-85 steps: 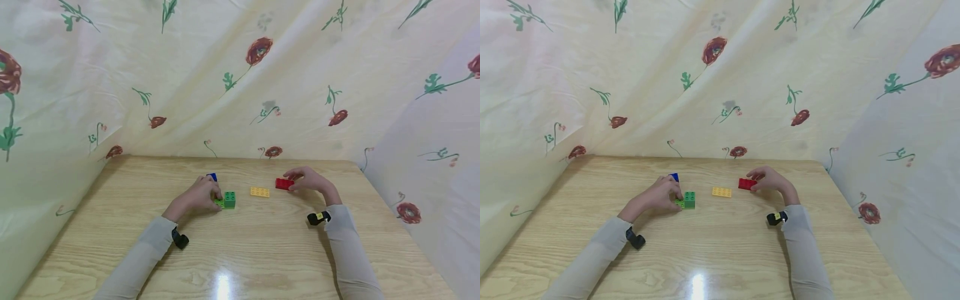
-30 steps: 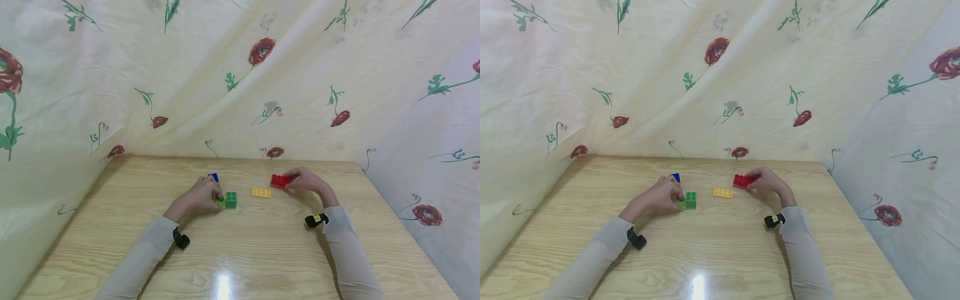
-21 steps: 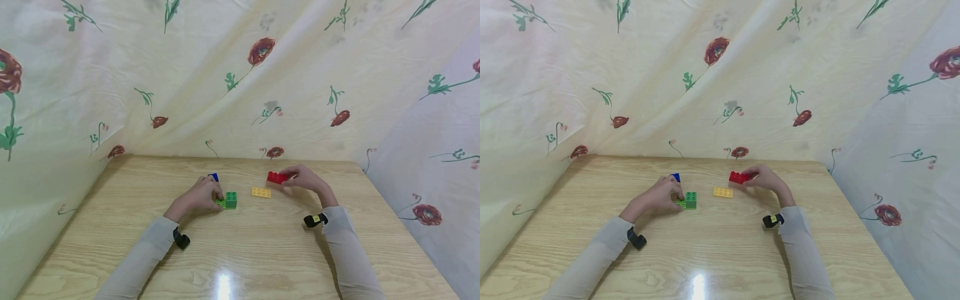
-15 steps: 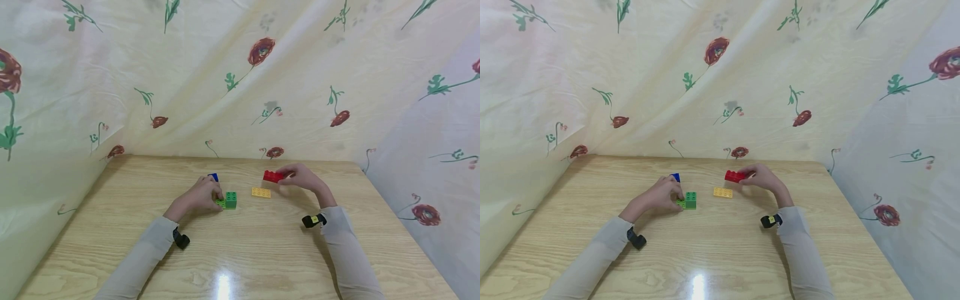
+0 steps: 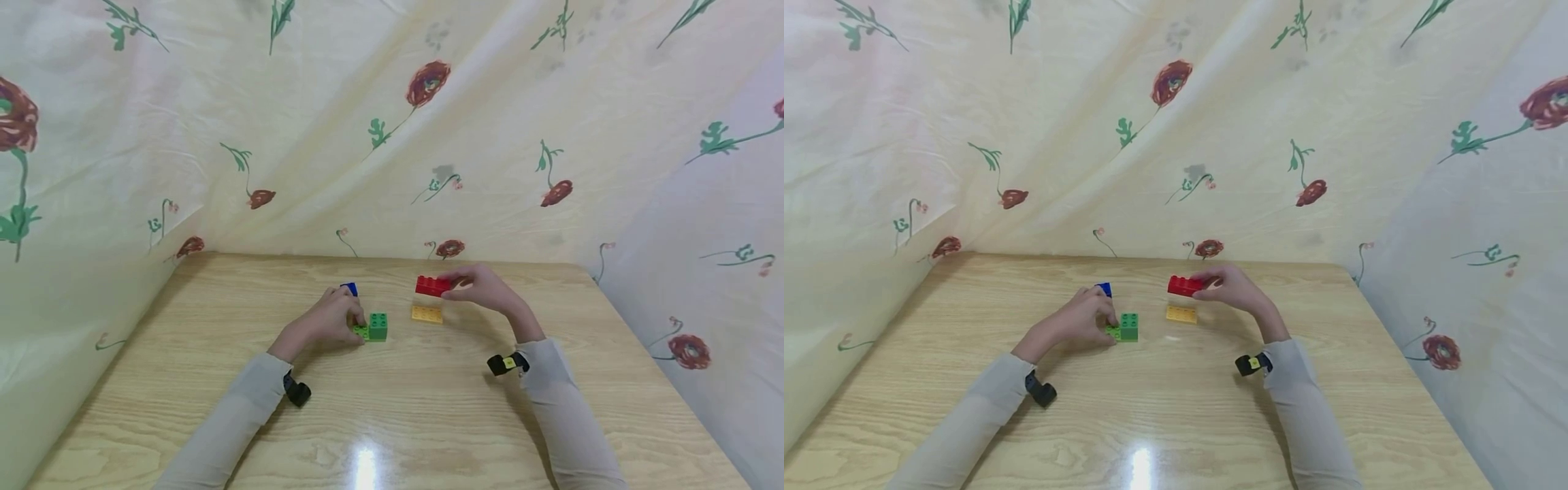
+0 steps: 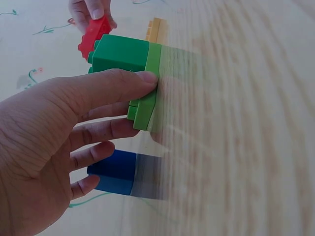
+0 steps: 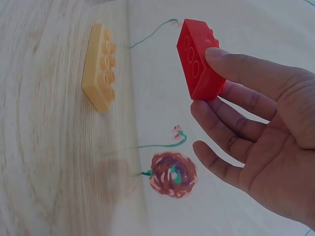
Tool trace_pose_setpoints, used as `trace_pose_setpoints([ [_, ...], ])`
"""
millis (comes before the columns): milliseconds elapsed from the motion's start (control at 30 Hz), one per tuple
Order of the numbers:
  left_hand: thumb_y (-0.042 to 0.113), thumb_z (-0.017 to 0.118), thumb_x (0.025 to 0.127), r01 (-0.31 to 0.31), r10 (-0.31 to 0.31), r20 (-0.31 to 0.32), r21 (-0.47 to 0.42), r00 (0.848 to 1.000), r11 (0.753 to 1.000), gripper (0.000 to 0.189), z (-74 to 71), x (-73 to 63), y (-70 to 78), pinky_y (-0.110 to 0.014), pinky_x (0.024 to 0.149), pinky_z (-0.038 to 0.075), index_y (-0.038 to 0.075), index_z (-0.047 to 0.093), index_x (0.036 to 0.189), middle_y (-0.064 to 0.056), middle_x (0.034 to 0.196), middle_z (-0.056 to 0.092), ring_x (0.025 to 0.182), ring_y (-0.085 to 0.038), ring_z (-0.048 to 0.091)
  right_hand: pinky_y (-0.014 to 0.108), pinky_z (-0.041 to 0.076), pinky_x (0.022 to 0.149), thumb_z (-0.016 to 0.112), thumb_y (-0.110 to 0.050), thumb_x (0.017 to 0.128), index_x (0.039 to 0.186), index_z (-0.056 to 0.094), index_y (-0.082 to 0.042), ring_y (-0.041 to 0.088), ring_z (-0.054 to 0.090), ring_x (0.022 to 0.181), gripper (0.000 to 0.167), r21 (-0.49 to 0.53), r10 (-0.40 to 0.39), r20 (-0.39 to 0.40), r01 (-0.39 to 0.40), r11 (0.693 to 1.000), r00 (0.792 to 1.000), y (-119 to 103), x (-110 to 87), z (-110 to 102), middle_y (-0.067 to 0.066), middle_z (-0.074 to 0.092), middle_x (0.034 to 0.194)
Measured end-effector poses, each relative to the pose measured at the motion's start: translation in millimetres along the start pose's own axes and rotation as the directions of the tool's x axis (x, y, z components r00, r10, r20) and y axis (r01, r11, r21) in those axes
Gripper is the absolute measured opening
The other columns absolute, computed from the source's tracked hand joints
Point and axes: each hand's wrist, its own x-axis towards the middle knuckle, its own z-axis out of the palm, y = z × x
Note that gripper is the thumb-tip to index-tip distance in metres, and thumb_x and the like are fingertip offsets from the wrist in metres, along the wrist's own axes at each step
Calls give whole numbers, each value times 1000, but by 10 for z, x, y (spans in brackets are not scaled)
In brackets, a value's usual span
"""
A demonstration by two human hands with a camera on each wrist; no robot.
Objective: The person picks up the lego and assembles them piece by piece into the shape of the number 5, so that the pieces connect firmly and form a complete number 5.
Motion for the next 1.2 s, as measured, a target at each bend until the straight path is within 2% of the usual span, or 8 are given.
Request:
trace_pose_setpoints([
  [467,33,92,75,7,-7,0,0,1000,1000,22,-24,-1,-4,-42,102,33,22,79,90,12,99,68,112,-18,47,58,49,102,81,-20,88,125,72,-9,32,66,108,39,53,-69,-11,69,996,998,-162,22,44,10,74,122],
  [633,33,92,75,-13,13,-4,4,1000,1000,23,-28,6,-13,-42,102,33,22,80,91,12,98,69,111,-18,48,59,48,102,81,-18,88,125,72,-10,28,66,107,39,60,-88,-13,88,994,996,-213,26,42,9,73,123],
  [767,33,92,75,-18,18,-3,1,1000,1000,22,-26,9,-17,-41,100,32,22,80,91,13,97,68,108,-17,47,56,49,100,80,-22,89,127,72,-10,28,66,106,40,35,-108,-13,109,993,994,-262,25,44,8,74,121],
  [967,32,92,75,-10,10,-1,-11,1000,1000,22,-35,12,-2,-41,98,33,22,80,90,12,99,68,109,-18,46,49,52,95,81,-24,88,126,73,-14,30,66,107,40,24,-87,-13,88,996,996,-405,64,74,4,75,113],
  [1200,33,92,75,-3,3,5,-11,1000,1000,22,-27,20,-19,-41,99,33,23,80,90,12,101,68,112,-18,46,52,53,95,82,-22,87,123,74,-13,32,66,108,38,52,-108,-9,108,993,994,-563,146,193,5,75,115],
])
